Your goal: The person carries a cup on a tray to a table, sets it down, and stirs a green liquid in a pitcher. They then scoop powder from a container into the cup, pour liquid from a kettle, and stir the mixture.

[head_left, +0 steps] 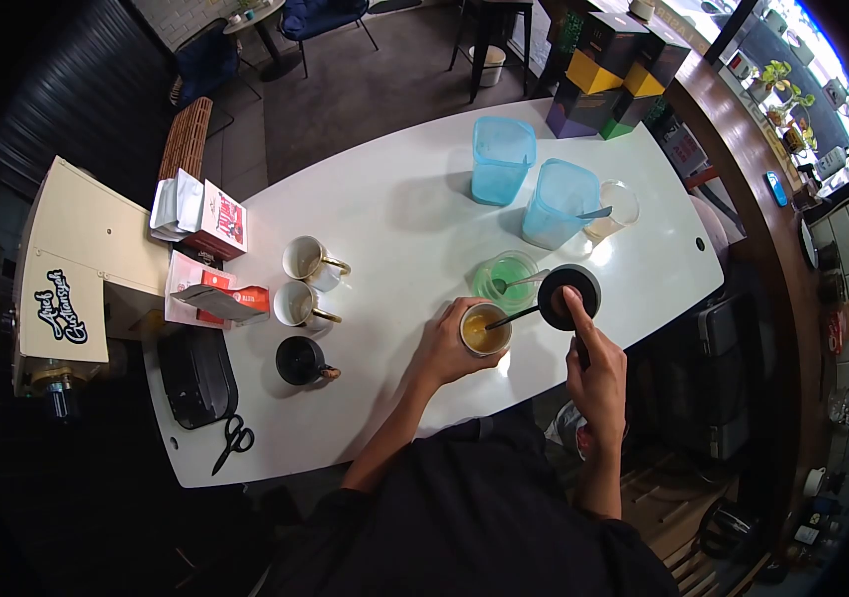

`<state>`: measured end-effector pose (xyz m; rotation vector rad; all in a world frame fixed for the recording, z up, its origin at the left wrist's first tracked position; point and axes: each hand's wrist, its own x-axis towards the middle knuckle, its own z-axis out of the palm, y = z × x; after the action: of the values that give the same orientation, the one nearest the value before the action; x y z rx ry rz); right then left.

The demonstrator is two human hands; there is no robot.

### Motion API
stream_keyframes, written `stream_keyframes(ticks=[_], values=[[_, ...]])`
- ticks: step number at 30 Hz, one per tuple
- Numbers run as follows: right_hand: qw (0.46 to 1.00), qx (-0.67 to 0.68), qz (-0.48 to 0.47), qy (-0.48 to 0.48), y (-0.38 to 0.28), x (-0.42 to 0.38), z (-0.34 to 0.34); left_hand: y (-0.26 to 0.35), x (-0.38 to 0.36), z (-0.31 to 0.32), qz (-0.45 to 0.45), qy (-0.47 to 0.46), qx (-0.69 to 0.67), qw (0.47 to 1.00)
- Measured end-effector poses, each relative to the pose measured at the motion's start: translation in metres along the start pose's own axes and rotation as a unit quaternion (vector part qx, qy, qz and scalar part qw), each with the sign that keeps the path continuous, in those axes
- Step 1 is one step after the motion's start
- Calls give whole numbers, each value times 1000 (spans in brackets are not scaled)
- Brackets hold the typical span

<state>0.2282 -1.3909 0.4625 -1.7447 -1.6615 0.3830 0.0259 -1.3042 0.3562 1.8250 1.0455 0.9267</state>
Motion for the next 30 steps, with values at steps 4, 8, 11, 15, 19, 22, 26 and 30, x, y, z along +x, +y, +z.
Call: stream_keyframes(ticks=[4, 8, 11, 15, 19, 22, 26, 30], values=[[1000, -6, -13, 3, 2, 0, 1, 0, 0, 0, 4, 5, 7, 1000], [1000, -8, -2, -8, 0, 0, -1, 1, 0, 0, -9, 3, 0, 1000], [1000, -6, -5, -5, 1, 0, -1, 0, 0, 0, -4, 3, 1, 1000], [1000, -2, -1, -10, 1, 1, 0, 1, 0, 0, -13, 0, -4, 1000], [1000, 1, -11, 0, 1, 1, 1, 3, 0, -1, -14, -3, 0, 1000], [1000, 17, -5, 11, -2, 2, 2, 2, 0, -1, -11, -2, 1, 1000], [1000, 11, -8, 11, -1, 2, 2, 1, 0, 0, -8, 1, 1, 1000], [1000, 12, -9, 9, 0, 4, 3, 3, 0, 0, -11, 3, -2, 1000]])
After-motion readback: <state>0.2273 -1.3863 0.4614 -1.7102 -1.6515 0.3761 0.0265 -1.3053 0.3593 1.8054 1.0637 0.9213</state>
